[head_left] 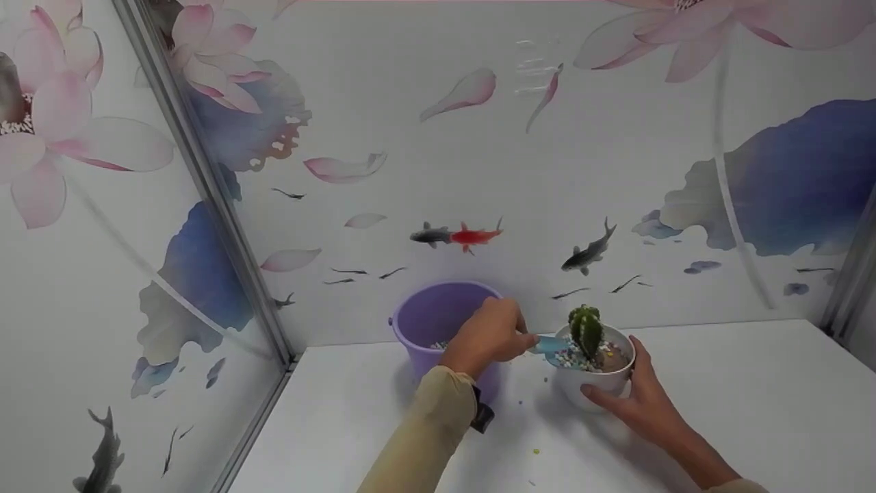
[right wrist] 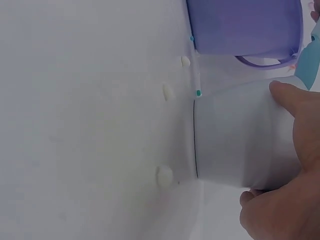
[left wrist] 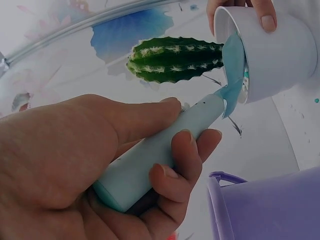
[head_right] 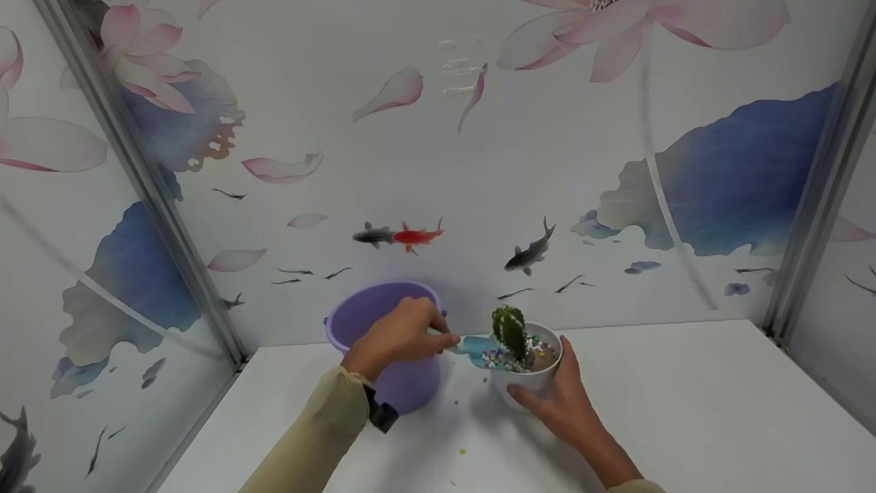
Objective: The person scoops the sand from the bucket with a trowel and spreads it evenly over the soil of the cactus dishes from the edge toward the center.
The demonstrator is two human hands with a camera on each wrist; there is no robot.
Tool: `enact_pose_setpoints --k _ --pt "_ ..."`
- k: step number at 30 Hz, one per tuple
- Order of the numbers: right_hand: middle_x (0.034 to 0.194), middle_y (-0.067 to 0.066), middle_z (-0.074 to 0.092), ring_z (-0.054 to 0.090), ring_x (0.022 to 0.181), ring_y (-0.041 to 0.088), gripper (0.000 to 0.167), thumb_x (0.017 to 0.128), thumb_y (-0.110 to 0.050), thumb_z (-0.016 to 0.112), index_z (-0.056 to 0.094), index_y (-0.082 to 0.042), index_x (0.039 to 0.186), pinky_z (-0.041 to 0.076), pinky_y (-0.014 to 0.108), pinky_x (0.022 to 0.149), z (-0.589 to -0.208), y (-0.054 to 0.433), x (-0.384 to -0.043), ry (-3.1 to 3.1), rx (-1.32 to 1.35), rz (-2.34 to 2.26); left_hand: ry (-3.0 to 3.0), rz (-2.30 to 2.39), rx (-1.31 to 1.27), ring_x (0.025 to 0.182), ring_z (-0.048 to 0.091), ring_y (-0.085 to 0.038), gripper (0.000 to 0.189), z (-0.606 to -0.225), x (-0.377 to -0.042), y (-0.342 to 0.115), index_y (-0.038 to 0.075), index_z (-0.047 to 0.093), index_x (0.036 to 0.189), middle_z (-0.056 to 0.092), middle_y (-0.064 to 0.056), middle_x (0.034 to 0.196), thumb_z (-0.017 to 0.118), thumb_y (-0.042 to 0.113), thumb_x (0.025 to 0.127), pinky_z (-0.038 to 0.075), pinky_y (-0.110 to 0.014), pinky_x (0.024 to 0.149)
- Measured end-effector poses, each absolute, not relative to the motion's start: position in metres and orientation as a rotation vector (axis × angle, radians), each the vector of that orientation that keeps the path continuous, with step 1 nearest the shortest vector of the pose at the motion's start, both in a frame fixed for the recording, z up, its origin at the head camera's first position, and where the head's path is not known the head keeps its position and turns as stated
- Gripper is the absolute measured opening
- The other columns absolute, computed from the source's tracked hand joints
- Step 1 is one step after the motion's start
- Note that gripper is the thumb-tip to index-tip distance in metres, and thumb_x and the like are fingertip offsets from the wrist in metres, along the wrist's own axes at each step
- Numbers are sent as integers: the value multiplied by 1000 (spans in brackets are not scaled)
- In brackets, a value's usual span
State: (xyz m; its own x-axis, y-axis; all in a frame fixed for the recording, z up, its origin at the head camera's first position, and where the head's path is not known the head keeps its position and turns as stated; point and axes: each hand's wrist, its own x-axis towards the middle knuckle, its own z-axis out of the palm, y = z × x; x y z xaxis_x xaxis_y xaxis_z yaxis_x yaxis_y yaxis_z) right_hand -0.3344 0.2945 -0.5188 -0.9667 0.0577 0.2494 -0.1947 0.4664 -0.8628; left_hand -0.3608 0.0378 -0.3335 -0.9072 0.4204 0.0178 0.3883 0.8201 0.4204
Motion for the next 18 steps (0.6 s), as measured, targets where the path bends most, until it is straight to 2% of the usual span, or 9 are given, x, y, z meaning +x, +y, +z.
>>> enact_pose_setpoints --k 6,11,15,18 --pt "171 31 18 24 159 52 132 89 -42 91 -4 -2 171 25 77 125 -520 291 -335 -2461 101 1464 2931 629 651 67 59 -8 22 -332 -361 37 7 87 101 79 0 87 80 28 100 55 -26 64" --pt "169 27 24 25 158 47 125 87 -42 93 7 -5 171 24 76 125 -522 289 -335 -2437 122 1447 2933 614 636 70 63 -9 23 -330 -360 36 8 87 103 80 -1 91 81 30 100 58 -28 69" --pt "173 30 17 20 161 51 133 89 -44 91 -7 -5 171 21 76 126 -524 290 -336 -2490 89 1475 2932 602 623 75 65 -9 24 -328 -360 36 8 86 105 81 -1 96 81 31 100 61 -30 74" --pt "175 33 11 16 163 55 141 89 -46 90 -19 -4 169 18 76 127 -523 290 -335 -2529 47 1489 2930 608 629 74 65 -9 23 -329 -360 35 8 86 104 81 -1 95 81 30 100 60 -29 73"
